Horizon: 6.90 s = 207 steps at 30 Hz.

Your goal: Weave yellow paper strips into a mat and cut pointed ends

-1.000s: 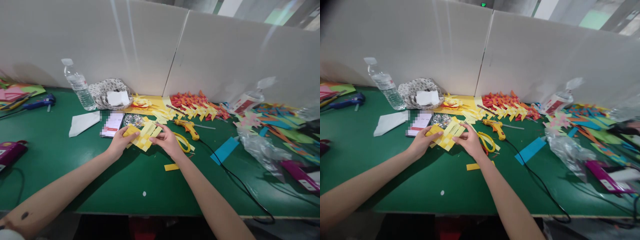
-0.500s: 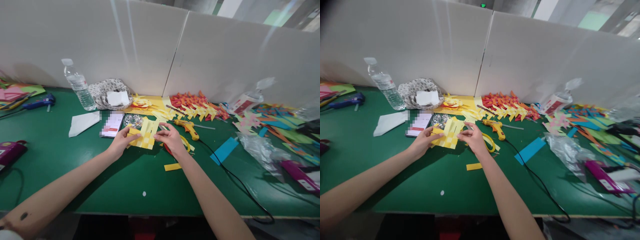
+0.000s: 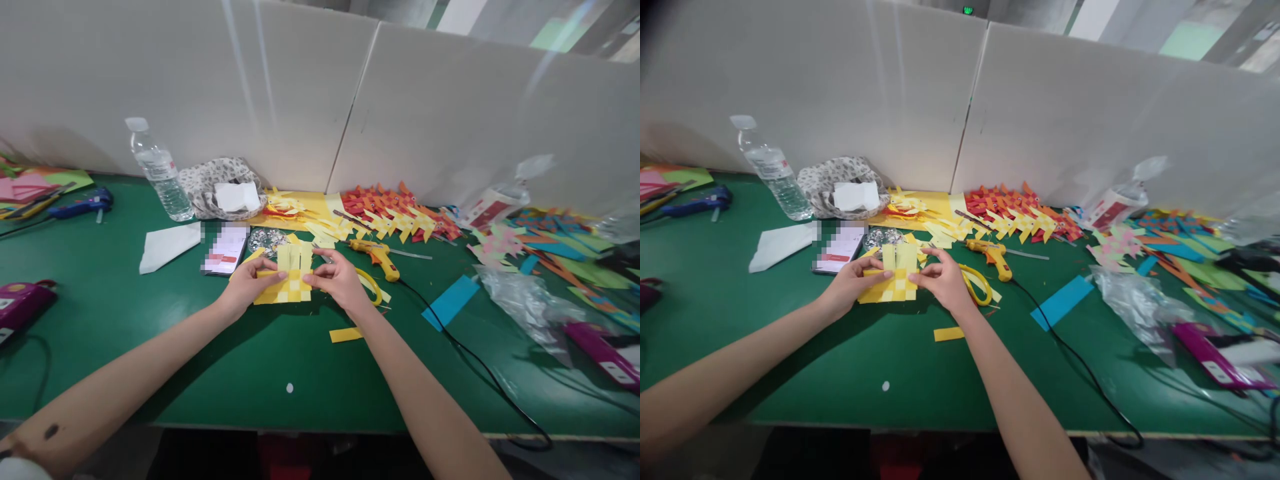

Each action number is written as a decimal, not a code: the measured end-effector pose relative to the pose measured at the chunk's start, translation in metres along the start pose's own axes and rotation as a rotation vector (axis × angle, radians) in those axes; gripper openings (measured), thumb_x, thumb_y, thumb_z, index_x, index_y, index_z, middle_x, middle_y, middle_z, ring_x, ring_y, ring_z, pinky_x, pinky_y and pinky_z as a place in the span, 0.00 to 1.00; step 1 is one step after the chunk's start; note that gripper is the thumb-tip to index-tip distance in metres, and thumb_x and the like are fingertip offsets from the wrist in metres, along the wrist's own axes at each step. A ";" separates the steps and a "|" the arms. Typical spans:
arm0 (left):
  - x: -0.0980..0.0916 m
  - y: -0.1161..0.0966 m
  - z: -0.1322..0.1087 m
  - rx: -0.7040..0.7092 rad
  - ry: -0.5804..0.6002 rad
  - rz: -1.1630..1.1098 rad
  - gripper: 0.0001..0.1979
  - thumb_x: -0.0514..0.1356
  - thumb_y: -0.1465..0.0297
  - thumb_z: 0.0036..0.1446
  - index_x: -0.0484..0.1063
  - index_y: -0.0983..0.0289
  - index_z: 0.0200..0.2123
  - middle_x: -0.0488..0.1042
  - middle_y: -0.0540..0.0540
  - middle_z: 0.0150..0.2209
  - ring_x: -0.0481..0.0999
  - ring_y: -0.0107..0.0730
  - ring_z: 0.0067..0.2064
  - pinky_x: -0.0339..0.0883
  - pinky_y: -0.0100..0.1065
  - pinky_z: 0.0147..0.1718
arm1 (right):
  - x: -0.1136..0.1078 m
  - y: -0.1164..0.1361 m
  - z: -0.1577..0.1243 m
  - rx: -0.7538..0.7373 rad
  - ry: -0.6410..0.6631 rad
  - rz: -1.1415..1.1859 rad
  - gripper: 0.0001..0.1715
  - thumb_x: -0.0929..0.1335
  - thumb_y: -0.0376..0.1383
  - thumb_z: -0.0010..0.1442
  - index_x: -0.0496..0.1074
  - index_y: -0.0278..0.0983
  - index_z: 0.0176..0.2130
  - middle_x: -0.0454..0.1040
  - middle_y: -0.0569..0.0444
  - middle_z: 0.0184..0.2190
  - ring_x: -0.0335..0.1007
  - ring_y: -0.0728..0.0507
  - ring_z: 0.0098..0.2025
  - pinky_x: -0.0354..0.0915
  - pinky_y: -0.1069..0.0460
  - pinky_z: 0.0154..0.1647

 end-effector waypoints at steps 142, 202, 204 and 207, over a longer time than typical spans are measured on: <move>0.001 0.003 0.005 0.151 0.097 -0.168 0.13 0.65 0.60 0.47 0.72 0.63 0.32 0.75 0.51 0.35 0.75 0.34 0.40 0.64 0.37 0.49 | -0.001 0.002 -0.002 -0.266 -0.101 -0.293 0.11 0.70 0.42 0.49 0.71 0.38 0.31 0.76 0.52 0.31 0.73 0.42 0.35 0.65 0.50 0.31; 0.000 0.005 0.001 0.077 0.028 0.061 0.17 0.70 0.62 0.39 0.75 0.64 0.33 0.79 0.54 0.35 0.76 0.34 0.34 0.70 0.32 0.33 | 0.001 0.006 -0.005 -0.206 -0.083 -0.175 0.26 0.74 0.43 0.44 0.70 0.37 0.43 0.72 0.58 0.23 0.64 0.49 0.24 0.61 0.53 0.26; 0.000 0.004 0.001 0.087 0.025 0.057 0.16 0.70 0.63 0.39 0.75 0.64 0.32 0.78 0.53 0.34 0.76 0.32 0.33 0.70 0.31 0.33 | 0.001 0.008 -0.005 -0.203 -0.108 -0.146 0.25 0.74 0.42 0.43 0.70 0.37 0.41 0.72 0.57 0.23 0.65 0.49 0.24 0.61 0.53 0.27; 0.001 0.003 -0.001 0.082 0.032 0.051 0.15 0.70 0.64 0.39 0.74 0.63 0.32 0.78 0.52 0.33 0.76 0.31 0.33 0.69 0.30 0.32 | 0.002 0.009 -0.006 -0.197 -0.119 -0.111 0.23 0.73 0.43 0.44 0.70 0.37 0.40 0.72 0.58 0.23 0.66 0.49 0.24 0.62 0.53 0.27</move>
Point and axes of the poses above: each hand's wrist, its own z-axis towards the middle knuckle, its own x-axis out of the palm, y = z × x, the point moved 2 cm from there along z, towards the middle knuckle
